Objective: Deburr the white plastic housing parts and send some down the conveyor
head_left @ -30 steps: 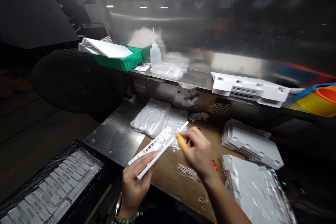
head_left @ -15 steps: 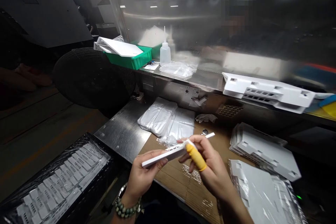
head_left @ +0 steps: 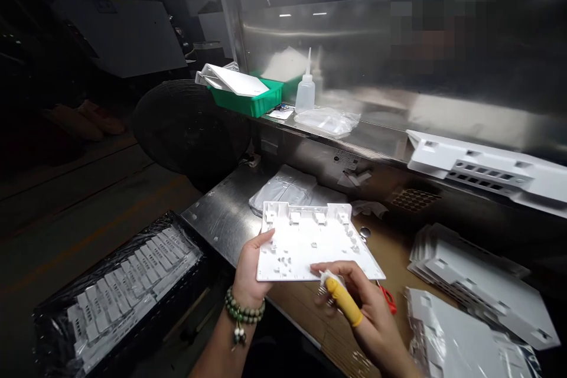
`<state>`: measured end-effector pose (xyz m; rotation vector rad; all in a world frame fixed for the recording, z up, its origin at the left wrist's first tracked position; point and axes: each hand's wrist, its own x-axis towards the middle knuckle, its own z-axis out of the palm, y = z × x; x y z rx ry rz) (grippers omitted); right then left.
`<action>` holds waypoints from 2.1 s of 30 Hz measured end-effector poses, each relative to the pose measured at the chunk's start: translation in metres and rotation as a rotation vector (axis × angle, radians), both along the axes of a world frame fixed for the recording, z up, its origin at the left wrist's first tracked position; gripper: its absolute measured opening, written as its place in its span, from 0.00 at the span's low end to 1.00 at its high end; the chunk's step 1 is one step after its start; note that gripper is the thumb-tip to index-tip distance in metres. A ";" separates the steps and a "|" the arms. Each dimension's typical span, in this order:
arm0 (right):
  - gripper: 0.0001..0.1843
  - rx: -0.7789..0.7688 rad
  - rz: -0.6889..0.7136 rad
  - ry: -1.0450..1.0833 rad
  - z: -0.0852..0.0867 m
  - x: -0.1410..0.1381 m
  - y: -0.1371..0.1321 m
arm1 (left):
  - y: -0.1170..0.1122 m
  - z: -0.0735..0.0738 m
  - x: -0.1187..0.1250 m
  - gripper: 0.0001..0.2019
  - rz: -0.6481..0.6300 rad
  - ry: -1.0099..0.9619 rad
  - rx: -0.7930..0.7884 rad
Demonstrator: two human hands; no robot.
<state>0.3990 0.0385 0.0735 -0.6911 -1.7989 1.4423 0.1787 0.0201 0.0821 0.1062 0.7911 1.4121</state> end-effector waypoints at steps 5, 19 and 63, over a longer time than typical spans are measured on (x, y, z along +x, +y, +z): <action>0.08 0.338 -0.136 -0.079 0.029 -0.017 -0.007 | 0.003 0.017 0.017 0.32 0.183 0.022 0.142; 0.10 0.705 -0.133 -0.109 0.033 -0.047 -0.025 | -0.006 0.031 0.031 0.34 0.229 0.044 0.205; 0.13 0.683 -0.513 -0.356 0.001 0.042 0.035 | -0.055 -0.015 -0.055 0.29 -0.006 -0.236 0.682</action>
